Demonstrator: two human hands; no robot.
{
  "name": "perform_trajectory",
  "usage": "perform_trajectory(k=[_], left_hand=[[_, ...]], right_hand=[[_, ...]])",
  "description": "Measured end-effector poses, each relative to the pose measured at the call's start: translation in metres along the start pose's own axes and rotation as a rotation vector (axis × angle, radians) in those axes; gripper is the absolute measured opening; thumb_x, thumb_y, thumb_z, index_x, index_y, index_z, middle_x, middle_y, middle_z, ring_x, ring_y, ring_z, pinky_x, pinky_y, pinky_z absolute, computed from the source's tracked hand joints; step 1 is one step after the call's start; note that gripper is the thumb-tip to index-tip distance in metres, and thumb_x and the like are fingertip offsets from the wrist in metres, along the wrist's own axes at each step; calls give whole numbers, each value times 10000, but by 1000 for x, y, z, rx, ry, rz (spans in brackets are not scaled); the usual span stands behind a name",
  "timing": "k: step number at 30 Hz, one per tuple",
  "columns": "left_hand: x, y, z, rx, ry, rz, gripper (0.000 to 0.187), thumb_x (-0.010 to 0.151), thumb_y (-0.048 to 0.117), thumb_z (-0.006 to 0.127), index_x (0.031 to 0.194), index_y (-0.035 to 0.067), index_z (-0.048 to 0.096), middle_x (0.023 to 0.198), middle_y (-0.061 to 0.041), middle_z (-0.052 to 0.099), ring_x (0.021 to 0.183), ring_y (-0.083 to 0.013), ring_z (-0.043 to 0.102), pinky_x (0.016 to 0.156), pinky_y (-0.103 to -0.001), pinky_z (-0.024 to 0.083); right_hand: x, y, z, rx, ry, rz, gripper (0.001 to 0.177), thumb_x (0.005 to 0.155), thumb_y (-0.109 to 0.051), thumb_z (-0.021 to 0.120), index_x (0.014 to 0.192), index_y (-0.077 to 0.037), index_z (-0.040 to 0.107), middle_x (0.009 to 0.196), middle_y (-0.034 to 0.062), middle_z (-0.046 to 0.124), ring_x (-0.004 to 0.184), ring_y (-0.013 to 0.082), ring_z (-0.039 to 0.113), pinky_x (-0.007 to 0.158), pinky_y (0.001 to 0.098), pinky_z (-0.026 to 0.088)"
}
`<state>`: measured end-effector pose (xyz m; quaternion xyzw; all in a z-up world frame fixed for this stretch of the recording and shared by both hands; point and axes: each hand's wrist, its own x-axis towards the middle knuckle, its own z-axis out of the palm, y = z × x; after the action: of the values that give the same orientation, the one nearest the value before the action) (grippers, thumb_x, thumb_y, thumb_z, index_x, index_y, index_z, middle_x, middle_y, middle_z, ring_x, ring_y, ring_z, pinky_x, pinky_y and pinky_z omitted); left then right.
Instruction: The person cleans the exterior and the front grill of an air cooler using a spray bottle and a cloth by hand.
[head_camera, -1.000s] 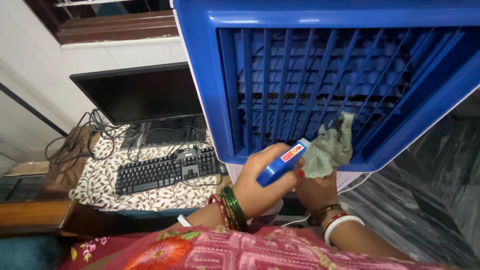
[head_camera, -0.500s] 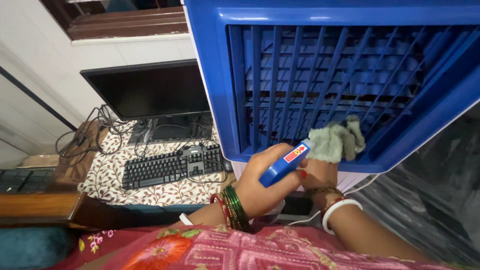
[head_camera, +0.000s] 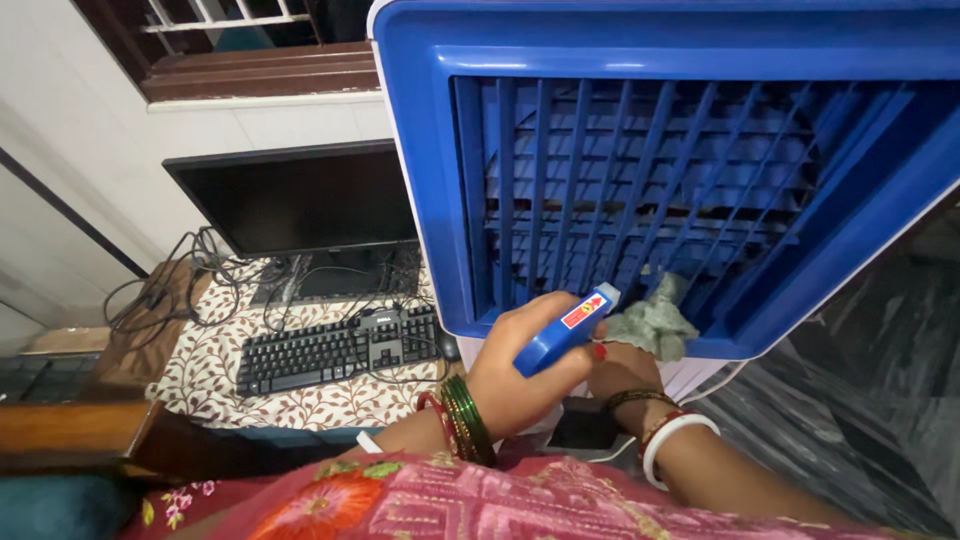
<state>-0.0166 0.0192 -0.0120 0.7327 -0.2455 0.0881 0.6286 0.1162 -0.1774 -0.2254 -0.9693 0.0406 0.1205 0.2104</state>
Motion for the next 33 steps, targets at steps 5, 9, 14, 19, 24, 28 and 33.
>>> perform_trajectory(k=[5,9,14,19,24,28,33], left_hand=[[2,-3,5,-146,18,-117,208,880,143,691,1051,23,690,880,-38,683,787,-84,633,725,-267,522],[7,-10,9,-218,75,-129,207,877,124,689,1050,11,701,982,-72,684,886,-111,663,805,-265,534],[21,-5,8,-219,-15,38,228,875,104,680,1075,3,721,1468,-121,535,1219,-187,630,1021,-311,502],[46,16,7,-268,-231,48,271,857,121,681,1095,-1,724,1652,-116,333,1424,-145,461,1068,-333,484],[55,24,20,-573,-340,-273,348,872,127,647,1206,47,704,1349,-74,600,1150,-148,640,1020,-305,495],[58,16,39,-591,-258,-275,285,934,113,666,1182,-26,694,1107,-19,712,1078,-121,648,997,-294,501],[60,9,58,-488,89,-295,348,852,152,690,1176,25,709,1026,-10,731,959,-108,674,890,-280,524]], right_hand=[[-31,8,-23,669,249,45,373,862,-356,689,1025,-27,760,975,214,790,929,334,767,838,472,584],[-79,-11,-103,1603,77,-25,334,964,-370,597,1122,-89,683,1085,114,723,1002,280,688,922,465,534],[-119,-23,-183,1851,-228,-211,399,1020,-362,526,1084,5,669,1085,169,734,1039,323,700,991,476,520],[-129,-31,-217,1650,-321,-297,387,988,-284,445,1071,-6,701,998,159,742,925,292,713,894,442,553],[-115,-28,-226,1576,-645,-690,381,1151,-253,458,993,41,643,887,135,691,836,251,701,794,391,578],[-116,-16,-235,1530,-587,-554,265,1064,-214,504,1002,6,636,901,113,701,841,224,713,796,385,596],[-116,14,-255,1092,-141,-42,210,951,-178,597,1066,-25,682,1071,89,730,973,193,711,851,372,580]])
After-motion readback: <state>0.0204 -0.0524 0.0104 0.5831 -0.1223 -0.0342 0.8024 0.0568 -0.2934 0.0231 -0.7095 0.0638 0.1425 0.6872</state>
